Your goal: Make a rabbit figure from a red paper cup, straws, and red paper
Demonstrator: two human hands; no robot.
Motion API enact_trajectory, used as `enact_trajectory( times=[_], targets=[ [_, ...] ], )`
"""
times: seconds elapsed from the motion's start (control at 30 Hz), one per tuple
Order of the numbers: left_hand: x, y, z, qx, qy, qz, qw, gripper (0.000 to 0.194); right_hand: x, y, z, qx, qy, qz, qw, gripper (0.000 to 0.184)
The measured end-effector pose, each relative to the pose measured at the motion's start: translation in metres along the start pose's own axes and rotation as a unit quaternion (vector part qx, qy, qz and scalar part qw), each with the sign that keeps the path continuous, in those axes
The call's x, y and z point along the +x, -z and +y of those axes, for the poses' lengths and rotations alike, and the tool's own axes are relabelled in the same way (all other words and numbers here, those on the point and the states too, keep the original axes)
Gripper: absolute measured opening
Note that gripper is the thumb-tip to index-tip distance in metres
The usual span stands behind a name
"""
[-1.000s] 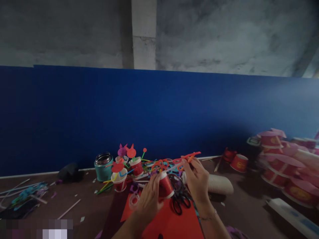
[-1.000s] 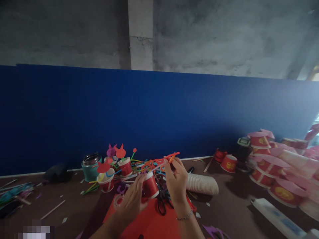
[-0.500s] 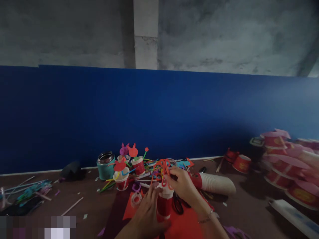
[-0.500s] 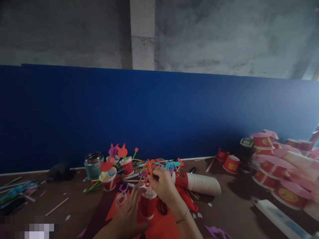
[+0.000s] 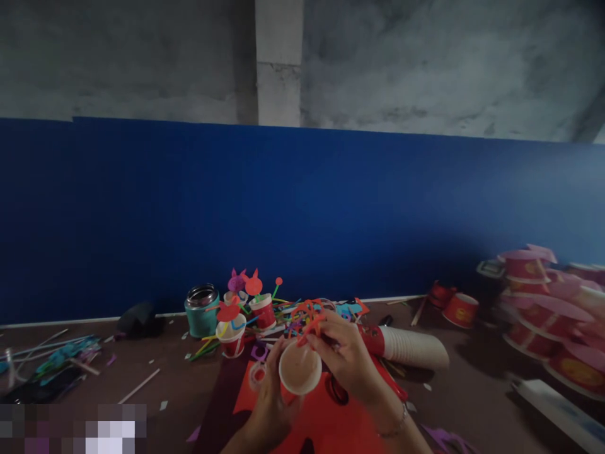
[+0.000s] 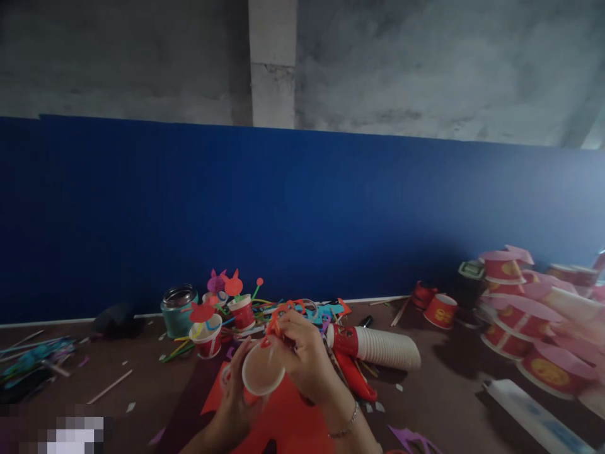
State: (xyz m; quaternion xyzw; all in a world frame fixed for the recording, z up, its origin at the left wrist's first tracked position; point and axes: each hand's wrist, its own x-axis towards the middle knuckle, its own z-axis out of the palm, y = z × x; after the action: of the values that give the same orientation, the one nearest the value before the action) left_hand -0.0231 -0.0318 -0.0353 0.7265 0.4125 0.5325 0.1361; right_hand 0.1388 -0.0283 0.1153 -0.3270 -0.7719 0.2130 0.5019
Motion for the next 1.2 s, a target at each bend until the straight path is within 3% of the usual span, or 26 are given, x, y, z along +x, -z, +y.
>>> enact_trajectory(
  times=[0.27, 0.57, 1.2],
  targets=[
    [0.0, -0.001, -0.005, -0.019, 0.007, 0.001, 1.0, 0.09, -0.005, -0.008, -0.003, 0.013, -0.006, -0.058, 0.998, 0.018],
    [0.01, 0.006, 0.011, -0.037, 0.006, -0.017, 0.999, 0.084, -0.003, -0.01, -0.002, 0.014, -0.012, -0.079, 0.997, 0.02],
    [0.011, 0.007, 0.012, -0.039, 0.014, -0.018, 0.999, 0.083, -0.003, -0.009, 0.0, 0.002, -0.007, -0.112, 0.994, 0.018]
  ],
)
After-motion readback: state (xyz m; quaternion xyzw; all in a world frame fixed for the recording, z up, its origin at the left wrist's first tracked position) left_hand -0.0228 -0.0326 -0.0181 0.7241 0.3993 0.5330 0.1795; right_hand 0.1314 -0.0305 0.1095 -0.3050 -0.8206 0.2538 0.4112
